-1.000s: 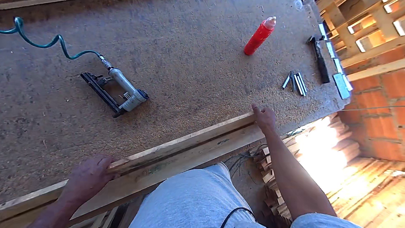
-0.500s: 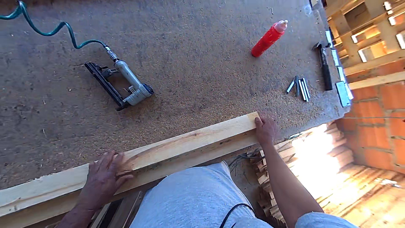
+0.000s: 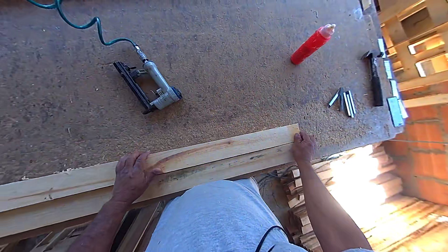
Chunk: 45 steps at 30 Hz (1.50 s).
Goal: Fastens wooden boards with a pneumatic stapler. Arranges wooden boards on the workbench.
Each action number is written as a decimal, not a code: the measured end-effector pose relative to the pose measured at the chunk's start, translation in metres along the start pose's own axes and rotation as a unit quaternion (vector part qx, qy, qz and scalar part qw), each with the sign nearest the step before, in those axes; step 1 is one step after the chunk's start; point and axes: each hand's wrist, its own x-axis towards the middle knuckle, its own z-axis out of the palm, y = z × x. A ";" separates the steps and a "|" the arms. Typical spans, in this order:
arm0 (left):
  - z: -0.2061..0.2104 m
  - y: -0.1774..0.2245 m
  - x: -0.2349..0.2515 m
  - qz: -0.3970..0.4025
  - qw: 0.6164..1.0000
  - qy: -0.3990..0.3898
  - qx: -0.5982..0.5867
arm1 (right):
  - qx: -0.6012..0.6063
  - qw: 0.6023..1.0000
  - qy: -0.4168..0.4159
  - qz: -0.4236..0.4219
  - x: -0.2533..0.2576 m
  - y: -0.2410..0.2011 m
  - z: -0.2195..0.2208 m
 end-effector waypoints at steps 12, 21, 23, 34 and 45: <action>0.015 0.001 0.006 -0.053 0.998 0.019 0.017 | -0.032 0.999 0.011 0.013 -0.012 -0.006 0.001; 0.020 -0.001 -0.032 -0.079 0.995 0.065 0.015 | 0.009 0.980 -0.123 0.155 -0.035 -0.010 -0.029; 0.001 0.001 -0.048 -0.172 0.980 0.093 0.030 | 0.091 0.971 -0.086 0.205 -0.035 -0.006 -0.029; -0.058 -0.058 -0.110 -0.661 0.545 0.323 -0.401 | 0.231 0.965 0.003 0.127 -0.065 0.032 -0.037; -0.038 -0.065 -0.110 -0.559 0.482 0.303 -0.602 | 0.182 0.968 -0.060 0.159 -0.057 0.033 -0.032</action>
